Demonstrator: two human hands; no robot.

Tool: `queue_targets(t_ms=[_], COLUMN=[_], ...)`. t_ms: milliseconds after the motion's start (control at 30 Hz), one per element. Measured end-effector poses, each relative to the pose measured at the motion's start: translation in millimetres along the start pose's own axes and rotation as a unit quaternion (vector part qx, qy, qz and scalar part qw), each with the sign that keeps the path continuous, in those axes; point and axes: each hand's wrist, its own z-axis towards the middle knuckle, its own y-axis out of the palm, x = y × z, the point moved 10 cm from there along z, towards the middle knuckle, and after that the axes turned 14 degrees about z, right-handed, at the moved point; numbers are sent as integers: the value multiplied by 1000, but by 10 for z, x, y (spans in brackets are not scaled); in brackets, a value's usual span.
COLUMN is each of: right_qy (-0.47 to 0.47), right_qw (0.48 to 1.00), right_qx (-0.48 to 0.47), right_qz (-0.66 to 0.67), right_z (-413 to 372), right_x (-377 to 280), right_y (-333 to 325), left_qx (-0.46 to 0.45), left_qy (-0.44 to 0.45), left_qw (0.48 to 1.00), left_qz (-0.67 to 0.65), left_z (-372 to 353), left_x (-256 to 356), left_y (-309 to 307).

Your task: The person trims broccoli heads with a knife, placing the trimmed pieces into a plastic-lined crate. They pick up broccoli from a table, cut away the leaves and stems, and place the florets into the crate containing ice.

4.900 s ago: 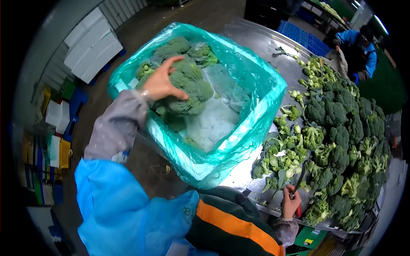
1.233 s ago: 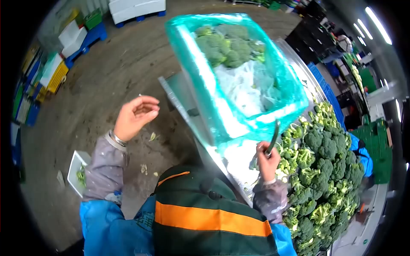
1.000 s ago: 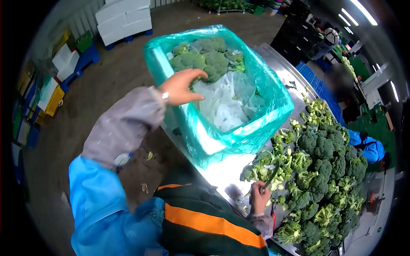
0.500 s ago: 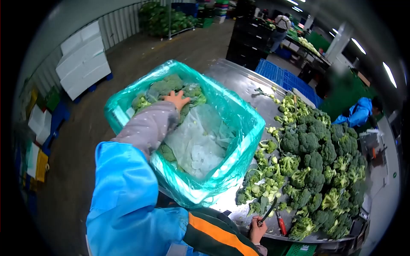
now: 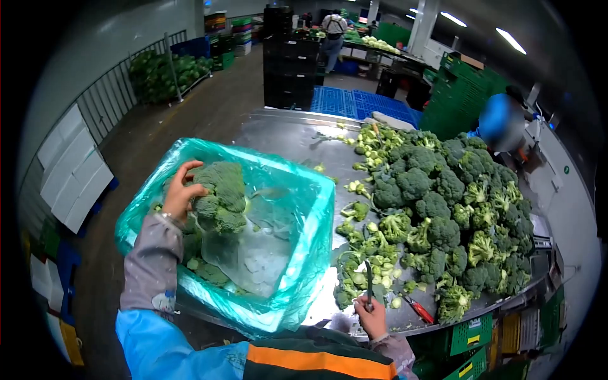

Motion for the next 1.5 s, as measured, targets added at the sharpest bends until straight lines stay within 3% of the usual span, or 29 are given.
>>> queue_targets(t_ms=[67,100,200,267,333,400,467,533,600,633,667,733,833,867,933,967,1067,1233,1500], right_qy=[55,44,27,-36,-45,-56,-22,13,8,43,79,86,91,-7,-36,-125,-211,-104,0], right_qw=[998,994,940,898,941,974,971,963,945,953,959,973,980,988,993,971,921,906,875], right_qx=[-25,-64,-168,-208,-116,-62,-70,-57,-123,-81,-40,-33,-24,-28,-11,-9,11,-85,-26], right_qz=[24,81,295,385,313,210,229,262,303,288,271,214,175,151,-112,-205,-328,-401,-484], right_z=[98,166,219,157,112,138,79,61,53,46,20,15,34,133,88,-5,-274,-419,-377], right_x=[-97,-271,-959,-1349,-1373,-1143,-981,-817,-516,-388,-266,-75,80,214,208,28,-286,-108,149], right_y=[148,301,706,742,482,118,-107,-258,-377,-440,-505,-519,-487,-514,-562,-541,-604,-562,-781], left_qx=[-104,-107,-200,-229,-249,-243,-295,-370,-378,-384,-392,-362,-293,-274,-237,-226,-226,-238,-253], left_qy=[4,-17,-88,-133,-217,-168,-217,-275,-300,-307,-276,-312,-395,-387,-369,-369,-342,-305,-273], left_qw=[957,925,819,788,761,844,849,726,734,738,783,824,844,859,885,893,900,908,913], left_qz=[-272,-363,-531,-556,-558,-448,-380,-510,-479,-462,-398,-305,-215,-194,-154,-121,-145,-160,-167], left_z=[-326,-483,-958,-1202,-1487,-1708,-1953,-2176,-2253,-2242,-2209,-2189,-2234,-2235,-2262,-2269,-2331,-2347,-2356], left_x=[75,28,-38,-142,-283,-323,-772,-665,-769,-796,-799,-1135,-1475,-1559,-1799,-1981,-2063,-2021,-2063], left_y=[507,742,1648,2184,2644,2840,2996,3175,3252,3296,3327,3341,3337,3341,3379,3389,3455,3547,3672])
